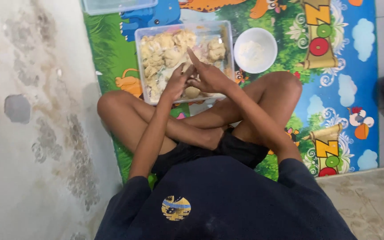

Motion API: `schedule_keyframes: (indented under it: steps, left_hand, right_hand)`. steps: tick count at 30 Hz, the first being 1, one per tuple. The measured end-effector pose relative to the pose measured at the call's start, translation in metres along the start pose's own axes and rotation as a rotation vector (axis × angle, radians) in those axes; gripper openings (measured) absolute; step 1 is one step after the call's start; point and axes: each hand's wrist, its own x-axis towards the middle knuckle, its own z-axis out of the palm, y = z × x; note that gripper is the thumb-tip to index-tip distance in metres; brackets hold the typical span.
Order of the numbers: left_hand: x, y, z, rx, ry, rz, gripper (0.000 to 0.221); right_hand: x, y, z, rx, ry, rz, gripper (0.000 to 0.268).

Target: Portioning dough from a large container and shaping it into small balls by hand.

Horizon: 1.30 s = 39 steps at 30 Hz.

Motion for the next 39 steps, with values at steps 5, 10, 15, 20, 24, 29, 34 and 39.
schedule_keyframes:
  steps: [5, 10, 15, 20, 24, 29, 34, 39]
  left_hand:
    - [-0.007, 0.027, -0.006, -0.231, 0.128, -0.074, 0.06]
    - [0.016, 0.021, -0.031, -0.579, 0.144, -0.056, 0.03]
    - [-0.001, 0.037, -0.014, -0.44, 0.205, -0.057, 0.032]
    - [-0.004, 0.047, -0.008, -0.421, 0.202, -0.081, 0.03]
    - [-0.004, 0.044, -0.011, -0.445, 0.218, -0.09, 0.031]
    - [-0.006, 0.046, -0.008, -0.437, 0.263, -0.099, 0.042]
    - [-0.007, 0.045, -0.009, -0.42, 0.266, -0.105, 0.041]
    - [-0.01, 0.047, -0.01, -0.414, 0.277, -0.089, 0.043]
  right_hand:
    - [-0.001, 0.072, -0.076, -0.111, -0.164, 0.001, 0.065]
    - [-0.017, 0.24, -0.103, -0.631, -0.26, 0.4, 0.047]
    - [-0.027, 0.273, -0.107, -0.481, -0.366, 0.723, 0.075]
    - [-0.009, 0.301, -0.082, -0.466, -0.379, 0.661, 0.097]
    - [-0.007, 0.271, -0.066, -0.518, -0.354, 0.63, 0.134]
    - [-0.006, 0.304, -0.06, -0.546, -0.314, 0.452, 0.087]
    - [-0.001, 0.282, -0.061, -0.507, -0.399, 0.402, 0.033]
    - [0.005, 0.26, -0.081, -0.573, -0.559, 0.559, 0.025]
